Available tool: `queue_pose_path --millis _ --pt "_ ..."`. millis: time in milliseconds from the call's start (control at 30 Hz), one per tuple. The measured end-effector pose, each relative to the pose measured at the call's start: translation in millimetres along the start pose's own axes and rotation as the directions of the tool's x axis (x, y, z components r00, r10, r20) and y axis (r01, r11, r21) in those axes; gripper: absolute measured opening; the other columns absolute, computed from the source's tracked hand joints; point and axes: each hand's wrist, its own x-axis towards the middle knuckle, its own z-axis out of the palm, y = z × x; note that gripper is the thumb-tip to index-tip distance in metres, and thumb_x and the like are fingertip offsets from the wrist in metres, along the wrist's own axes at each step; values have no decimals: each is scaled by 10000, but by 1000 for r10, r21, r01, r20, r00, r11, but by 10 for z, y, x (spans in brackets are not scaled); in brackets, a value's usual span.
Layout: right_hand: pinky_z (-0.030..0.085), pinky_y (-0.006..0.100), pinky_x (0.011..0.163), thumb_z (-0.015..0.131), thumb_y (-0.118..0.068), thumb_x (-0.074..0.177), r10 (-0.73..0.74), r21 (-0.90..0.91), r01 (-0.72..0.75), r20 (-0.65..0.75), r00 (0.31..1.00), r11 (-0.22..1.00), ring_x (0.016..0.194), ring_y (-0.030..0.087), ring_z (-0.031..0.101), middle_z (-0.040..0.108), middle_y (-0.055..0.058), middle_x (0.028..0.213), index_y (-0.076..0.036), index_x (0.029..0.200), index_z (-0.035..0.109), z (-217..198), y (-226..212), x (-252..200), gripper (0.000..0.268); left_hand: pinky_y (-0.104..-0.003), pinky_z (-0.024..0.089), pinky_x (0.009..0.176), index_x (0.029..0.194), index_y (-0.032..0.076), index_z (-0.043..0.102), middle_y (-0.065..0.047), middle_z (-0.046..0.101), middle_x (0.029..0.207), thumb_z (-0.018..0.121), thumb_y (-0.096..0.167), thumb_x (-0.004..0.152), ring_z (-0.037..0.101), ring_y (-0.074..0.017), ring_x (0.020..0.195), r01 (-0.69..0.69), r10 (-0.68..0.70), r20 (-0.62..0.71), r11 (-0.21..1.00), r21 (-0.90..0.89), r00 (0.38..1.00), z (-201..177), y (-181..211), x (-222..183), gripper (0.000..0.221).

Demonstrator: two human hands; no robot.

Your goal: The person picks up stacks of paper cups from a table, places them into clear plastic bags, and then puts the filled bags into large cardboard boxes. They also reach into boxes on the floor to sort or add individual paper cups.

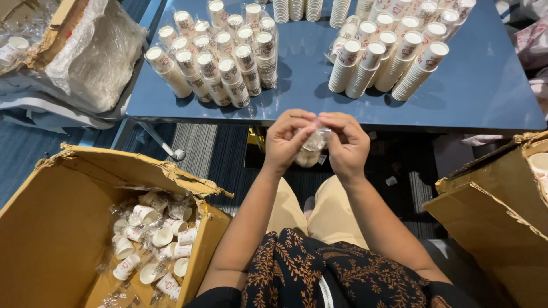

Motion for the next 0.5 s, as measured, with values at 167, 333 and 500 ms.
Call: queue_pose_path --millis 167,333,500 --pt "515 380 1102 624 11 1013 87 279 -57 -95 992 959 1230 255 656 648 129 1231 6 1179 671 87 146 -350 173 -245 538 879 991 -15 757 -86 714 1114 757 -1 928 675 -128 1003 40 -27 -98 990 138 995 141 161 -246 64" --pt "442 457 1169 738 -174 906 -135 84 125 128 983 989 1308 323 601 633 166 1282 -2 1254 604 110 -219 -278 410 -251 548 826 973 -33 759 -71 738 996 751 -9 932 676 -122 890 104 -121 -348 992 -66 930 -10 85 -358 49" --pt "522 376 1017 880 -230 816 -153 -52 165 192 969 985 1132 292 639 650 151 1174 -47 1165 602 126 -5 -433 482 -257 546 821 1002 -47 749 -73 717 1004 746 -39 941 662 -116 872 153 -188 -388 981 -119 902 39 -65 -482 61"
